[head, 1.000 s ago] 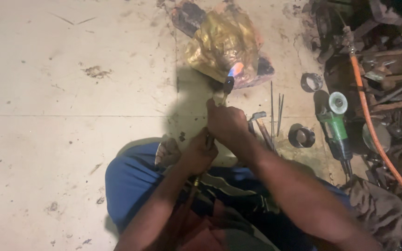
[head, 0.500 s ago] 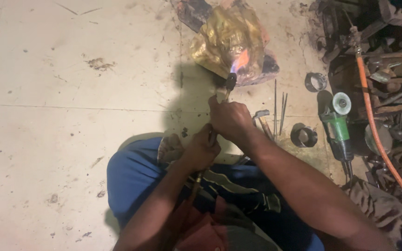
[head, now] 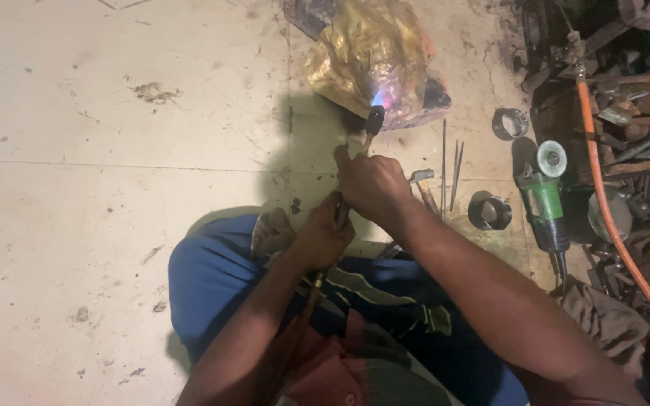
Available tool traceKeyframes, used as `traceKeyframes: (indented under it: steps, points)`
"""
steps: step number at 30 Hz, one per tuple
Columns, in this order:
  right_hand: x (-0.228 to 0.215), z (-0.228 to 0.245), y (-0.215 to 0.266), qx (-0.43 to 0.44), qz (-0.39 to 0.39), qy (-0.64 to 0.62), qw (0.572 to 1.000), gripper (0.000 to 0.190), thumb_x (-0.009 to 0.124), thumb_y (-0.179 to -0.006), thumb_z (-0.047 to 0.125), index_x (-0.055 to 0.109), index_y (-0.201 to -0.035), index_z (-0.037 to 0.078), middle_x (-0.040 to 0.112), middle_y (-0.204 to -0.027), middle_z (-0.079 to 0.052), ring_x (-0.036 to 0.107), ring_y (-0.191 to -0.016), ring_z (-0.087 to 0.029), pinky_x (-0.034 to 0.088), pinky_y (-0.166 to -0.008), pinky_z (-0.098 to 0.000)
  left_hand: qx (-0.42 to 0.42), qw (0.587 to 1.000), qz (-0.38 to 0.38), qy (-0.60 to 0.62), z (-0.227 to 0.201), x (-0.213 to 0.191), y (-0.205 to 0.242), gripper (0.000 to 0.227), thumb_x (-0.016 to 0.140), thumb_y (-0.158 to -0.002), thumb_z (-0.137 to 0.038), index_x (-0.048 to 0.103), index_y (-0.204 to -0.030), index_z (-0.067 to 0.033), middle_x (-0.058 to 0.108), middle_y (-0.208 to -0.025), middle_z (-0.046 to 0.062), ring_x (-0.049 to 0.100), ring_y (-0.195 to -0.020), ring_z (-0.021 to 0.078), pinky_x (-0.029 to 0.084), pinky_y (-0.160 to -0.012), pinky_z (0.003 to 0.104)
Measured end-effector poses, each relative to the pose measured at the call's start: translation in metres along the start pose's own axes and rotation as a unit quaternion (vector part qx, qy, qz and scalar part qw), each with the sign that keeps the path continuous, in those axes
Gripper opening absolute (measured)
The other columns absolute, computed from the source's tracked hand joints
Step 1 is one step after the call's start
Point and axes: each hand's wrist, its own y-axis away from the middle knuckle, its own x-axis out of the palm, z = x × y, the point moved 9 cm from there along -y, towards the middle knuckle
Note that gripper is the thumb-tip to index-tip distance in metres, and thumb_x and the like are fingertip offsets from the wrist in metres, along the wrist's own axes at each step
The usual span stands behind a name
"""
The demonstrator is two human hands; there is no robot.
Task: The person sits on the floor and uses a blowtorch to heat a metal object placed on a brick. They repeatedly apply a thin metal rod to the heated area, likely for soldering or brazing, while adjusting the torch flame throughout the process.
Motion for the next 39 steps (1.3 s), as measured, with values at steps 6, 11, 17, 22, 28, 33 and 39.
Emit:
traceKeyframes:
  steps: [6, 11, 17, 22, 28, 33, 39]
  points:
    - [-0.003, -0.006, 0.007, 0.083, -0.104, -0.079, 0.988, 0.029, 0.059, -0.097, 0.031, 0.057, -0.108, 0.004, 0.071, -0.078, -0.02, 0.071, -0.07, -0.042, 0.055, -0.06, -0.0547, 0.076, 0.996, -0.042, -0.016, -0.006, -0.006, -0.003, 0.036, 0.062, -0.088, -0.012, 0.054, -0.121, -0.0021, 0.069, -0.077, 0.019, 0.07, -0.061, 0.0318, 0.055, -0.056, 0.043]
    - [0.016, -0.011, 0.0, 0.052, -0.105, 0.001, 0.993, 0.02, 0.054, -0.095, 0.019, 0.057, -0.107, 0.003, 0.072, -0.078, -0.017, 0.072, -0.069, -0.039, 0.057, -0.059, -0.0511, -0.022, 1.0, -0.012, -0.009, 0.004, -0.003, -0.003, 0.037, 0.059, -0.088, -0.014, 0.053, -0.123, -0.005, 0.067, -0.073, 0.017, 0.07, -0.055, 0.031, 0.056, -0.052, 0.043]
    - [0.026, -0.015, -0.007, 0.046, -0.11, -0.013, 0.993, 0.023, 0.051, -0.095, 0.017, 0.058, -0.108, 0.001, 0.073, -0.081, -0.018, 0.072, -0.07, -0.04, 0.057, -0.06, -0.0523, -0.013, 1.0, -0.004, 0.001, -0.004, -0.005, -0.002, 0.04, 0.06, -0.086, -0.012, 0.052, -0.125, -0.0053, 0.067, -0.07, 0.018, 0.068, -0.052, 0.0281, 0.055, -0.049, 0.042]
    - [0.025, -0.017, -0.006, 0.056, -0.092, -0.025, 0.994, 0.023, 0.05, -0.095, 0.018, 0.058, -0.109, 0.001, 0.073, -0.085, -0.018, 0.072, -0.074, -0.04, 0.057, -0.063, -0.0524, -0.02, 1.0, -0.004, 0.006, -0.002, -0.004, -0.002, 0.039, 0.058, -0.087, -0.012, 0.052, -0.125, -0.0047, 0.068, -0.071, 0.017, 0.069, -0.052, 0.0293, 0.056, -0.05, 0.042]
    - [0.022, -0.016, -0.006, 0.071, -0.051, -0.045, 0.995, 0.024, 0.047, -0.098, 0.019, 0.057, -0.111, 0.001, 0.074, -0.087, -0.019, 0.072, -0.075, -0.041, 0.057, -0.064, -0.0522, 0.037, 0.999, -0.018, -0.01, -0.009, -0.007, 0.0, 0.039, 0.058, -0.088, -0.012, 0.052, -0.127, -0.0044, 0.067, -0.071, 0.017, 0.069, -0.055, 0.0284, 0.055, -0.051, 0.041]
    - [0.017, -0.015, -0.005, 0.061, -0.061, -0.046, 0.995, 0.024, 0.049, -0.096, 0.019, 0.058, -0.11, 0.001, 0.074, -0.088, -0.019, 0.073, -0.077, -0.04, 0.057, -0.065, -0.0515, -0.011, 1.0, 0.006, 0.016, -0.006, -0.003, -0.001, 0.042, 0.057, -0.088, -0.011, 0.05, -0.129, -0.0056, 0.067, -0.069, 0.016, 0.068, -0.051, 0.0273, 0.055, -0.049, 0.04]
    - [0.019, -0.015, -0.006, 0.039, -0.071, -0.051, 0.995, 0.022, 0.051, -0.095, 0.019, 0.06, -0.105, 0.002, 0.074, -0.085, -0.019, 0.073, -0.076, -0.04, 0.057, -0.066, -0.0514, -0.02, 0.999, 0.019, 0.03, -0.007, -0.002, 0.0, 0.039, 0.06, -0.088, -0.011, 0.05, -0.125, -0.002, 0.065, -0.071, 0.014, 0.068, -0.05, 0.026, 0.056, -0.047, 0.04]
